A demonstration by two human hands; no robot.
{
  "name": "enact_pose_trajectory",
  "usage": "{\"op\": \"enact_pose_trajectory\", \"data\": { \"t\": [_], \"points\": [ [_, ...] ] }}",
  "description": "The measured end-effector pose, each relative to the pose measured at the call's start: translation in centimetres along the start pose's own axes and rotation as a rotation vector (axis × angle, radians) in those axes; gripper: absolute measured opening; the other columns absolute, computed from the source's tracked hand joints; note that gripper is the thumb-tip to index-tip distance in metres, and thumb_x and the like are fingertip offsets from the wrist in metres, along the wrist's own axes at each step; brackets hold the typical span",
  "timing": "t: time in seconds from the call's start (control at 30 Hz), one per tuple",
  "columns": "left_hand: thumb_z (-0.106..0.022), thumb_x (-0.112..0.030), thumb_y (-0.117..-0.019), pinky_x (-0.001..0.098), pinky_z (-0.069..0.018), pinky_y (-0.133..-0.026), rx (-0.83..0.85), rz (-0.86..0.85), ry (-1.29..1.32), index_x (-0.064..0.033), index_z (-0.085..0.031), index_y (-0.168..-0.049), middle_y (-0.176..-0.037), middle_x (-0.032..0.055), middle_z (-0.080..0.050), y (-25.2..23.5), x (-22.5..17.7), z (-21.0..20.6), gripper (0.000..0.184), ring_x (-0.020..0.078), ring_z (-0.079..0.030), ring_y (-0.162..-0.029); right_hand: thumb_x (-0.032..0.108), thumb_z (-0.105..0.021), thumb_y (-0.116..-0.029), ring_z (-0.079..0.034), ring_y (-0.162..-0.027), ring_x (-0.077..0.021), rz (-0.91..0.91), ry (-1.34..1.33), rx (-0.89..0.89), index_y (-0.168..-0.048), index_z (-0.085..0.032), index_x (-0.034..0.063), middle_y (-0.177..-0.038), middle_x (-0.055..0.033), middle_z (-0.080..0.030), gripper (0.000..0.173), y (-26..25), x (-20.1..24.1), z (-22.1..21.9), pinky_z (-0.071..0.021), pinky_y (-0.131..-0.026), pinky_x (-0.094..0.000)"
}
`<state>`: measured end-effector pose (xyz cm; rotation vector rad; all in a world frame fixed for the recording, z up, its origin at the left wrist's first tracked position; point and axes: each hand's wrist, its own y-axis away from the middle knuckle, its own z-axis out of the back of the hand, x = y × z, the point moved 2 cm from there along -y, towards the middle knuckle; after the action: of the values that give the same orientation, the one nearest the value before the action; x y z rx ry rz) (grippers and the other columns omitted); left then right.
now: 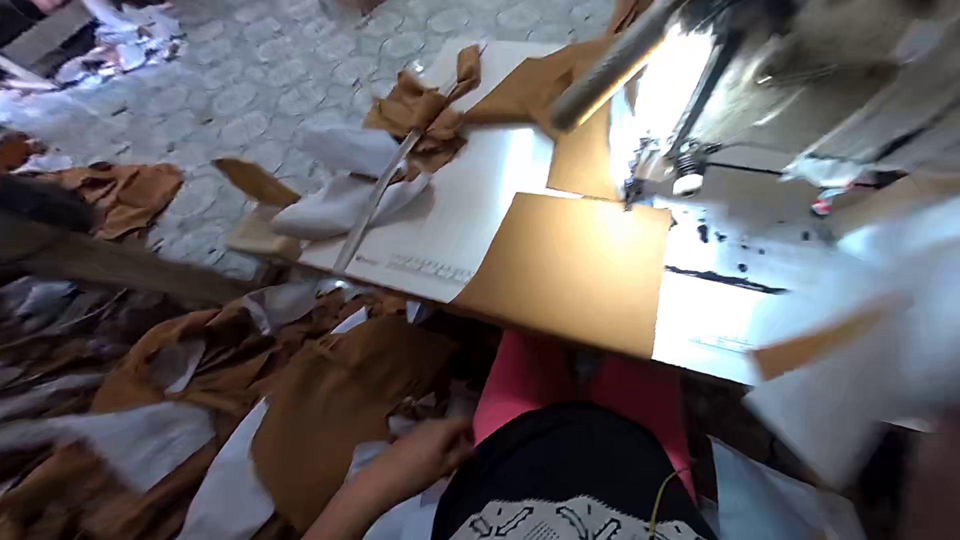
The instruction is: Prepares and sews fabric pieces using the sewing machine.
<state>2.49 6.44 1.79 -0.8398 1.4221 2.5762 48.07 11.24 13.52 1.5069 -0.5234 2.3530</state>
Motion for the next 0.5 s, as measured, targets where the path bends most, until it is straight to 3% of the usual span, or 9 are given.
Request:
{"op": "enact_pose_trajectory", "data": {
  "t": [0.03,0.07,0.1,0.13,0.2,0.3,0.37,0.43,0.5],
  "points": [
    [-0.059,-0.018,-0.1028,0.0504,-0.0584,-0.080,-0.179,-0.222,0.031,0.0040,-0.067,-0.114,-0.093,0.0182,-0.072,-0.2,-3.6,2.1,0.026,0.0298,-0.071,-0.081,0.017,-0.040,-0.1084,-0.056,-0.089,0.0088,-0.018,0.052,0.106,-0.128,-0.050,-0.0085,-0.102,0.0001,-0.061,0.034,-2.0,0.0,-2.0,-0.0490,-0.079,-0.0131],
    [-0.061,-0.019,-0.1003,0.0403,-0.0597,-0.077,-0.340,-0.475,0.038,0.0016,-0.068,-0.108,-0.094,0.0122,-0.073,-0.7,-7.2,3.3,0.024,0.0202,-0.071,-0.081,0.014,-0.042,-0.1082,-0.054,-0.079,0.0066,-0.060,0.058,0.193,-0.123,-0.054,-0.0076,-0.092,0.0002,-0.059,0.029,-3.4,1.1,-4.3,-0.0485,-0.072,-0.0154],
    [-0.061,-0.022,-0.0993,0.0336,-0.0599,-0.082,-0.415,-0.706,0.031,0.0000,-0.070,-0.107,-0.104,0.0095,-0.073,-1.5,-10.7,3.8,0.025,0.0147,-0.072,-0.091,0.012,-0.044,-0.1083,-0.055,-0.077,0.0023,-0.112,0.022,0.252,-0.121,-0.056,-0.0072,-0.090,-0.0021,-0.059,0.026,-4.5,2.0,-6.3,-0.0498,-0.072,-0.0197],
    [-0.061,-0.024,-0.0995,0.0339,-0.0573,-0.093,-0.394,-0.888,0.017,0.0000,-0.070,-0.108,-0.121,0.0118,-0.071,-2.5,-14.4,3.7,0.027,0.0163,-0.070,-0.108,0.010,-0.044,-0.1079,-0.057,-0.078,0.0009,-0.154,-0.028,0.287,-0.120,-0.057,-0.0050,-0.090,-0.0019,-0.060,0.024,-5.3,2.5,-7.8,-0.0510,-0.073,-0.0209],
    [-0.063,-0.021,-0.0987,0.0396,-0.0516,-0.105,-0.218,-1.094,0.011,0.0010,-0.071,-0.114,-0.138,0.0192,-0.063,-4.6,-21.1,1.7,0.028,0.0255,-0.063,-0.127,0.011,-0.045,-0.1080,-0.059,-0.085,-0.0060,-0.166,-0.074,0.329,-0.121,-0.058,-0.0060,-0.096,-0.0081,-0.062,0.025,-6.3,3.0,-9.4,-0.0515,-0.080,-0.0267],
    [-0.062,-0.008,-0.0992,0.0442,-0.0469,-0.110,0.126,-1.118,0.036,0.0053,-0.065,-0.128,-0.141,0.0254,-0.058,-7.1,-27.0,-2.8,0.032,0.0329,-0.058,-0.132,0.017,-0.052,-0.1074,-0.064,-0.096,-0.0260,-0.071,0.126,0.473,-0.114,-0.062,-0.0116,-0.104,-0.0233,-0.066,0.031,-8.5,1.7,-10.4,-0.0513,-0.091,-0.0434],
    [-0.058,-0.005,-0.1008,0.0425,-0.0517,-0.101,0.236,-1.045,0.056,0.0081,-0.064,-0.126,-0.124,0.0243,-0.067,-8.3,-27.7,-4.8,0.029,0.0297,-0.067,-0.115,0.015,-0.049,-0.1082,-0.063,-0.104,-0.0347,-0.010,0.286,0.579,-0.113,-0.064,-0.0138,-0.109,-0.0289,-0.065,0.033,-9.1,0.9,-9.7,-0.0463,-0.097,-0.0488],
    [-0.058,-0.011,-0.1024,0.0477,-0.0553,-0.088,0.272,-0.947,-0.083,0.0084,-0.066,-0.118,-0.104,0.0238,-0.071,-8.9,-27.1,-5.3,0.026,0.0317,-0.071,-0.094,0.017,-0.046,-0.1092,-0.062,-0.109,-0.0344,-0.033,0.339,0.589,-0.118,-0.063,-0.0130,-0.114,-0.0286,-0.065,0.035,-9.1,0.1,-8.2,-0.0451,-0.100,-0.0485],
    [-0.063,-0.020,-0.1013,0.0570,-0.0528,-0.093,0.238,-0.875,-0.274,0.0062,-0.069,-0.116,-0.113,0.0286,-0.068,-9.7,-26.2,-5.1,0.030,0.0420,-0.068,-0.105,0.018,-0.047,-0.1090,-0.062,-0.100,-0.0285,-0.049,0.280,0.501,-0.114,-0.062,-0.0125,-0.106,-0.0249,-0.065,0.035,-9.4,-0.5,-6.9,-0.0471,-0.094,-0.0448]
  ]
}}
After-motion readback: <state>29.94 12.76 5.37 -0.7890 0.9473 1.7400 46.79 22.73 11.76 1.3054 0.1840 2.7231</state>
